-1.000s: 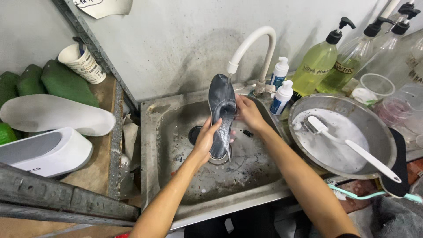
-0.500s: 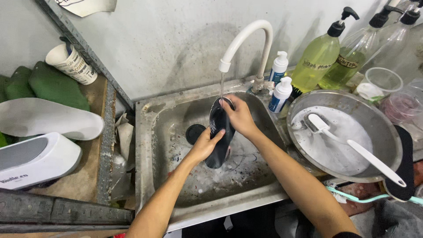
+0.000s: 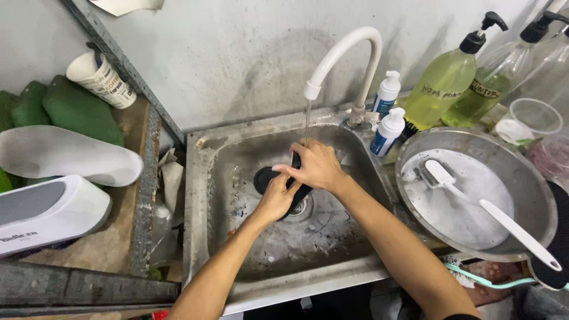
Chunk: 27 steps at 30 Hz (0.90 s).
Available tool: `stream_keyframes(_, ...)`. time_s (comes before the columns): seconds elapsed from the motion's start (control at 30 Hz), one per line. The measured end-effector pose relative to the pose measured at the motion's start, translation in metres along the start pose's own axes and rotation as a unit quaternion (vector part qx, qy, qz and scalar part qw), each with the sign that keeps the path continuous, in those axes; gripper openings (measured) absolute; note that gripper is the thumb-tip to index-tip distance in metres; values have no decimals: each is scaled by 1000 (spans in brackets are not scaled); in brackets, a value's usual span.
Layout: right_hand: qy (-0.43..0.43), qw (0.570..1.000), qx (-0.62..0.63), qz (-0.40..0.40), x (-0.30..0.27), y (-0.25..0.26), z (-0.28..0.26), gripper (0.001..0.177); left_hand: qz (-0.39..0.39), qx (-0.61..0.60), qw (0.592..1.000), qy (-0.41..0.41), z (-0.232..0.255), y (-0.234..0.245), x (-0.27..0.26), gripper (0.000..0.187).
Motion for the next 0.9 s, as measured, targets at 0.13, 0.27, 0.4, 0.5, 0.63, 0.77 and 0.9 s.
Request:
stream_keyframes(0.13,61,997,-8,46,-3,-3,-1,51,-1,16,999,41,-1,0,-3,24)
stream_keyframes(0.27,176,971,-71,147,-12,-8,-4,37,42,19,998,34,-2,5,1,20)
stream_keyframes(0.4,151,973,-60,164,-10,-20,22,39,62,15,997,33,24,23,0,22)
stream_keyframes(0.5,123,979,-28,161,-4,-6,8,41,30,57,996,68,66,47,-9,37)
stream_keyframes(0.63,68,982,-14,173,-2,1,17,39,32,67,993,87,61,55,-4,38)
stream_keyframes(0.77,27,977,-72,200,5,0,51,42,122,181,974,55,35,57,-3,36)
stream_keyframes(0.9,-19,980,-37,194,5,4,47,46,171,239,954,64,19,45,-2,40)
Point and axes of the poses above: each hand's wrist, its own x-axis towards the middle knuckle, its own y-axis out of the back of the hand, z = x × y, the point moved 8 cm from there along x, towards the middle knuckle, and after that the axes turned 15 degrees about x, right-handed, at the moved point
